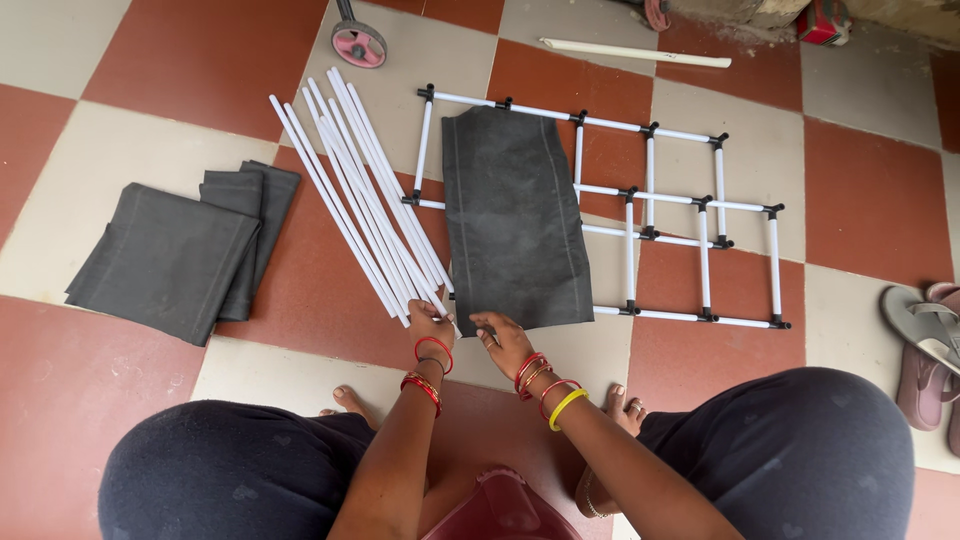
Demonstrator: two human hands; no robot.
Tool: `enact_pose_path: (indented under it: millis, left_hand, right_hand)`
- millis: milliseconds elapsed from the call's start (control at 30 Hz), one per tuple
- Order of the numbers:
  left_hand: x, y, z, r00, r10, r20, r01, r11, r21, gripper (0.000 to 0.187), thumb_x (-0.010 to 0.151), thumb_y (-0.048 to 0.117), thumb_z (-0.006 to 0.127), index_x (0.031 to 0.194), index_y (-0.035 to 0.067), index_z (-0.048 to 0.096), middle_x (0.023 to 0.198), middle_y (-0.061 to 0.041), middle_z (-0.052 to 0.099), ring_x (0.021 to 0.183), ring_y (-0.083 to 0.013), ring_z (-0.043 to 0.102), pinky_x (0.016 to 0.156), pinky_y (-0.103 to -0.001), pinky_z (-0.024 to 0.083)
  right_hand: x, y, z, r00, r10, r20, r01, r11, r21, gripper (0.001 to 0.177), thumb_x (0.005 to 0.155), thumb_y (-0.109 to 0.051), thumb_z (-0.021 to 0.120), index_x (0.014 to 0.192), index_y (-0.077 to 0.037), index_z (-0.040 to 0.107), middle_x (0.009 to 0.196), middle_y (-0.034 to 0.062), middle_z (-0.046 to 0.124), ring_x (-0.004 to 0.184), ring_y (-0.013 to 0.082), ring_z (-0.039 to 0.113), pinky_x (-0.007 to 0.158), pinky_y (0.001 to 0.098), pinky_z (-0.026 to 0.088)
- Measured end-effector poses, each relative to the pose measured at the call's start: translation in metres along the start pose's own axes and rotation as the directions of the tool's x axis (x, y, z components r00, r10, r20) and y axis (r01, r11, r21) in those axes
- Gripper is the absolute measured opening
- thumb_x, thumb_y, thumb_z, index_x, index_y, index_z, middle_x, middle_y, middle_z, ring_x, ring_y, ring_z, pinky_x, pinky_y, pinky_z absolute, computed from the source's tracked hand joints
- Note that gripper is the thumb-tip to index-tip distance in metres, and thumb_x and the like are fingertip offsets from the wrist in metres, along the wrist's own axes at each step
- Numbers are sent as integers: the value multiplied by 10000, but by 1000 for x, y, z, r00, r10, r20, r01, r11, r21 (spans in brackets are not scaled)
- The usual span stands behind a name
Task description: The person assembles a multi-tier rack by inserting white pipes into black plastic connectors and sliding black fabric shelves onto the pipes.
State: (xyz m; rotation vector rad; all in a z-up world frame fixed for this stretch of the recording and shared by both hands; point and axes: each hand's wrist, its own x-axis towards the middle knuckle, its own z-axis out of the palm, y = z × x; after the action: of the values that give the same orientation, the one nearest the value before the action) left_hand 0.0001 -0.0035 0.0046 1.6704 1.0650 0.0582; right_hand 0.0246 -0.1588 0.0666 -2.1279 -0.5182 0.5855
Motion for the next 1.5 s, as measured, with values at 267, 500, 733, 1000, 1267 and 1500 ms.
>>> enact_pose_path:
  millis: [267,500,733,1000,1267,1500]
  left_hand:
    - [-42,35,16,997,61,42,-55,991,-119,444,820,-44,774,986,99,388,898,-71,575,810,-179,665,736,-323,580]
    - [-105,60,38,952,191,238,-108,941,-321,429,816,-123,674,1003,112,368,925,-69,597,729,-138,704,568,-286,591]
    - [-97,70,42,783,279,556,-248,960,-133,384,831,-28,755,1046,96,462,975,-55,689,747,-135,704,552,-297,601]
    - [6,132,-3,873,277,402,-233,960,-157,322,916,151,730,1217,64,659,1057,-112,709,854,-178,734,703,-324,641]
    - [33,135,-24,951,171,258,-40,894,-447,805,915,256,746,1529,21,281,1302,-153,608,1126,-280,672,866,-386,642]
    - [45,110,-25,980,32,198,94,799,-593,545,982,284,674,1346,-8,391,1200,-201,611,1071,-309,694,872,-403,640]
  right_hand:
    - [21,-40,-48,981,-148,-126,128,980,-154,367,1008,-146,573,1368,-151,647,1300,142,672,1205,339,642,1036,429,507]
    - [21,-52,-82,986,3,-167,-43,972,-233,508,977,-218,630,1459,-135,495,1244,145,691,1165,353,639,983,450,510]
    - [1,-19,-107,918,214,-335,-312,909,-275,257,882,-207,735,1132,-148,742,1005,110,772,964,317,740,819,436,597]
    - [-32,-8,-150,866,311,-391,-473,763,-441,193,919,-238,714,1107,-262,751,1001,116,756,958,343,731,802,448,597]
    - [-61,20,-171,839,375,-394,-539,668,-513,279,985,-159,605,1156,-333,739,977,103,756,929,315,743,784,444,608]
    - [-73,39,-187,843,353,-406,-531,669,-520,329,981,-110,595,1178,-336,731,945,111,758,895,318,751,766,436,611]
